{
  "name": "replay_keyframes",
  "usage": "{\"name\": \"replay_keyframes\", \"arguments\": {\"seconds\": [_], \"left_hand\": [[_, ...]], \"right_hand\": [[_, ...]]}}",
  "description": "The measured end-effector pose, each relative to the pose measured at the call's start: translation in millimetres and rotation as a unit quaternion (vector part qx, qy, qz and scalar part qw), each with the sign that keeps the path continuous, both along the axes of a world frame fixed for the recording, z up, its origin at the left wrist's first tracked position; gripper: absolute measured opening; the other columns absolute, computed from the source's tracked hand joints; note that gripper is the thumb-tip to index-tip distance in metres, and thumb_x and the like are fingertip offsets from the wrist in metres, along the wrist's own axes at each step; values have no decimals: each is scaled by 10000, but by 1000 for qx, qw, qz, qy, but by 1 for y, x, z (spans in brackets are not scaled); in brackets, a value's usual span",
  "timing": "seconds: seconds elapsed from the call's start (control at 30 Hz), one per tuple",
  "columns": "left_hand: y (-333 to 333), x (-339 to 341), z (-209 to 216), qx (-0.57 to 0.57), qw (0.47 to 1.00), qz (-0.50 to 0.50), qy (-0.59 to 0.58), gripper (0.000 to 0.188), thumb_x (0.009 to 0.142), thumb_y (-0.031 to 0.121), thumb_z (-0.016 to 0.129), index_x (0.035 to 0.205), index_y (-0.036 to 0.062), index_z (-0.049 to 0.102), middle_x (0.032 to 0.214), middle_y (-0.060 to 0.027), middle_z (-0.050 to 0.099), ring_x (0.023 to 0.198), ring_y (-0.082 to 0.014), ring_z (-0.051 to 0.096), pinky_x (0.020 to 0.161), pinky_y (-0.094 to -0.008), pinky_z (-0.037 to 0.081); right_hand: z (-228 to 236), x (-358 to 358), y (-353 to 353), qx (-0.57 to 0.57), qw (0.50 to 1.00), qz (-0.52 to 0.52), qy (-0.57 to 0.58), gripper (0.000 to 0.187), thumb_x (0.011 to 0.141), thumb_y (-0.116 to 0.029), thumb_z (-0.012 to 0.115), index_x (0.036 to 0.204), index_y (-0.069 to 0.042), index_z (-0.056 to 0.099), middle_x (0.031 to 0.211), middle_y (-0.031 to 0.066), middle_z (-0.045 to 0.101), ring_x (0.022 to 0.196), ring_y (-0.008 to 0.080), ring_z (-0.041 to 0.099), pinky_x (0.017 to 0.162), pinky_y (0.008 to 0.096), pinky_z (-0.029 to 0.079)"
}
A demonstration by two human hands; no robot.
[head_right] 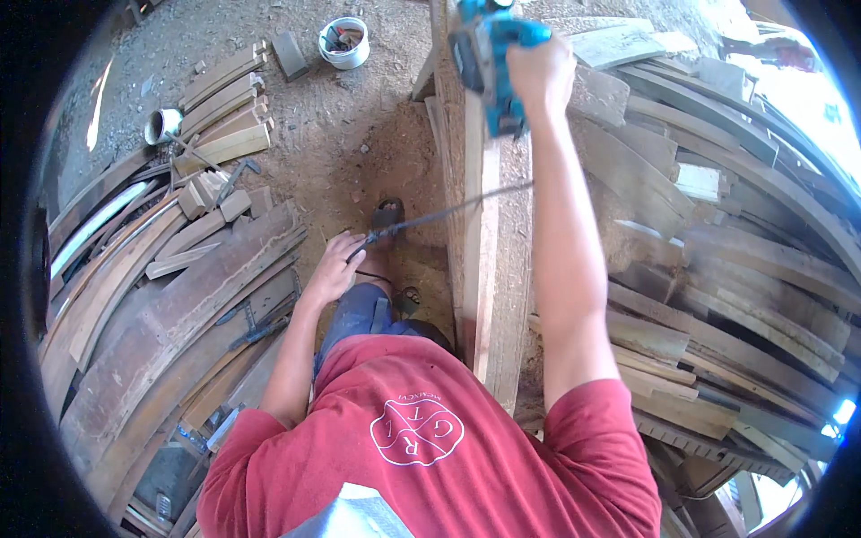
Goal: The person uses an electric hand planer to smooth the surface and edges of a wood plank. They also use a tape measure to check the width of the plank before picking it up.
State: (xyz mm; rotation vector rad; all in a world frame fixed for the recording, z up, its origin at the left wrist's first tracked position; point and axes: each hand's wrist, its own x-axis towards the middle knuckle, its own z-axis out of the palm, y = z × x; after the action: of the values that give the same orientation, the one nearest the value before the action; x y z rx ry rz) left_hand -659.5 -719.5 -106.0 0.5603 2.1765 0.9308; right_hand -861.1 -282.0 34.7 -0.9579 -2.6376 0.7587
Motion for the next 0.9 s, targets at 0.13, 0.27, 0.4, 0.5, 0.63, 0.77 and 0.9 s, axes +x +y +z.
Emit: {"name": "replay_keyframes", "arguments": {"seconds": [0.13, 0.27, 0.4, 0.5, 0.63, 0.77, 0.9], "left_hand": [[14, -25, 8, 0, 1000, 25, 9, 408, 1096, 320, 536, 1390, 65, 659, 1495, -134, 593, 1460, -400, 427, 1239, -480, 338], [39, -39, 1, 40, 999, -5, -5, 442, 1116, 349, 492, 1433, 73, 629, 1536, -131, 556, 1502, -380, 375, 1268, -479, 285], [6, -15, 12, 0, 999, 36, 23, 429, 1115, 332, 489, 1439, 88, 629, 1528, -127, 563, 1498, -374, 383, 1270, -475, 281], [-16, 4, 5, -21, 998, 27, 54, 406, 1109, 302, 503, 1428, 90, 638, 1509, -127, 580, 1480, -370, 408, 1264, -471, 288], [-52, 51, 5, 0, 994, 57, 95, 365, 1069, 232, 567, 1377, 63, 668, 1454, -159, 623, 1439, -404, 458, 1232, -484, 337], [-72, 99, -10, 30, 993, 14, 117, 377, 1071, 227, 567, 1409, 82, 651, 1463, -150, 618, 1448, -403, 448, 1236, -480, 337], [-58, 163, 8, -7, 989, -85, 119, 417, 1052, 287, 594, 1414, 86, 647, 1455, -147, 618, 1448, -412, 446, 1234, -502, 350]], "right_hand": [[-23, -112, 56, 90, 992, -4, 91, 298, 782, -215, 705, 845, 73, 750, 726, 233, 728, 679, 346, 744, 646, 463, 579], [-60, -177, 147, 152, 982, 28, 106, 242, 789, -100, 614, 900, 68, 748, 761, 254, 727, 669, 355, 741, 577, 484, 574], [-16, -134, 38, -92, 989, 34, 110, 206, 794, -109, 627, 862, 41, 751, 708, 241, 711, 613, 315, 722, 549, 473, 559], [-20, -49, 44, -105, 991, 38, 74, 113, 793, -119, 675, 768, -28, 736, 636, 198, 684, 533, 244, 687, 487, 438, 524], [3, 138, -40, -44, 996, 74, -1, 261, 798, -229, 750, 826, 31, 754, 644, 159, 700, 617, 247, 708, 655, 417, 573], [35, 359, -125, -35, 998, 44, 12, 235, 870, -100, 725, 1084, -1, 721, 865, 182, 734, 780, 232, 707, 757, 408, 554], [49, 599, -194, -127, 988, -34, -84, 384, 854, -36, 722, 1229, 1, 647, 998, 182, 738, 922, 264, 740, 837, 385, 559]]}}
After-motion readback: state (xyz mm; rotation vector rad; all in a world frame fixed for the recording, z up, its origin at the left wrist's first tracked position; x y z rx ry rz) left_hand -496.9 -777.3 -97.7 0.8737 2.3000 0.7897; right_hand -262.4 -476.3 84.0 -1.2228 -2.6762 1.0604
